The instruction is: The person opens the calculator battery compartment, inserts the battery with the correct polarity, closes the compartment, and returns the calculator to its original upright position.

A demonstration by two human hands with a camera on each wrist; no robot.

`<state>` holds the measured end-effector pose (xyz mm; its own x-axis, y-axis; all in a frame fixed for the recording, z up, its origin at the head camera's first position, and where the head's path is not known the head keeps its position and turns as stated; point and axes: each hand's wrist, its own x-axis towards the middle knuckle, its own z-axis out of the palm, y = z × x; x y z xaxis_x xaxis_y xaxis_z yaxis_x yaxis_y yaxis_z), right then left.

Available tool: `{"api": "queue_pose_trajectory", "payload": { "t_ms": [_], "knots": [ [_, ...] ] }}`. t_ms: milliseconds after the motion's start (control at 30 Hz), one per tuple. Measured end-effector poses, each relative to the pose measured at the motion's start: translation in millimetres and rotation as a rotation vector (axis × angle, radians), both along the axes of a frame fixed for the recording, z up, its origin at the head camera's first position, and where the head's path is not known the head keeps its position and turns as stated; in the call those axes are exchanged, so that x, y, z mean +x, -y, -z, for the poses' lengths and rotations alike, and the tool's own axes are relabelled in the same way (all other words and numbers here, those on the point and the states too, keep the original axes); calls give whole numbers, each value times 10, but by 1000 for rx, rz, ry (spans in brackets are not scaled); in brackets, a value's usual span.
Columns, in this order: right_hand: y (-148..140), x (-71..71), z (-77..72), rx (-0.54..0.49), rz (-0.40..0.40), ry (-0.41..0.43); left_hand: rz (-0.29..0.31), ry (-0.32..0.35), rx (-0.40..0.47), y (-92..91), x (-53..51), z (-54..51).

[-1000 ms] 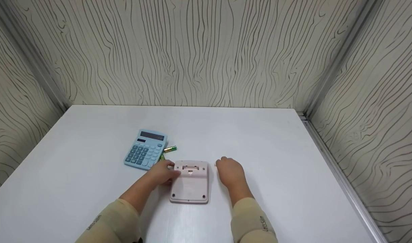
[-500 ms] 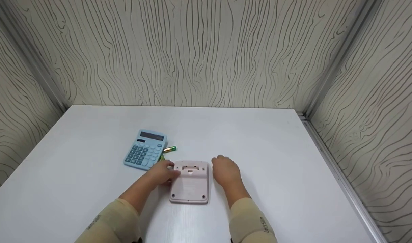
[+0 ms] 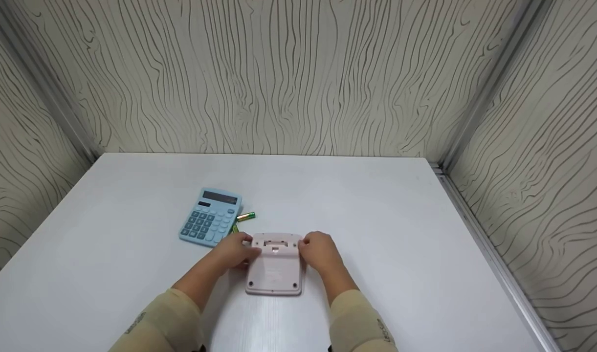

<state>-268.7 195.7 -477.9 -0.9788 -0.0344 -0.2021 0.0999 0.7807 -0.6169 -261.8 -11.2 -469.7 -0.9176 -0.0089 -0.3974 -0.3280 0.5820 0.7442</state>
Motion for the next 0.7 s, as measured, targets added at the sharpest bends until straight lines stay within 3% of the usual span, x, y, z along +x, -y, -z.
{"api": "queue_pose_trajectory", "payload": {
  "t_ms": [100, 233, 567, 700],
  "knots": [
    [-7, 3, 38, -159, 65, 84, 4, -5, -5, 1, -6, 12],
    [-15, 9, 75, -268, 89, 140, 6, -6, 1, 10, -16, 28],
    [-54, 21, 89, -397, 90, 223, 28, -32, 22, 37, 6, 47],
    [-65, 23, 79, -416, 77, 240, 46, -7, 66, 74, 4, 49]
  ]
}}
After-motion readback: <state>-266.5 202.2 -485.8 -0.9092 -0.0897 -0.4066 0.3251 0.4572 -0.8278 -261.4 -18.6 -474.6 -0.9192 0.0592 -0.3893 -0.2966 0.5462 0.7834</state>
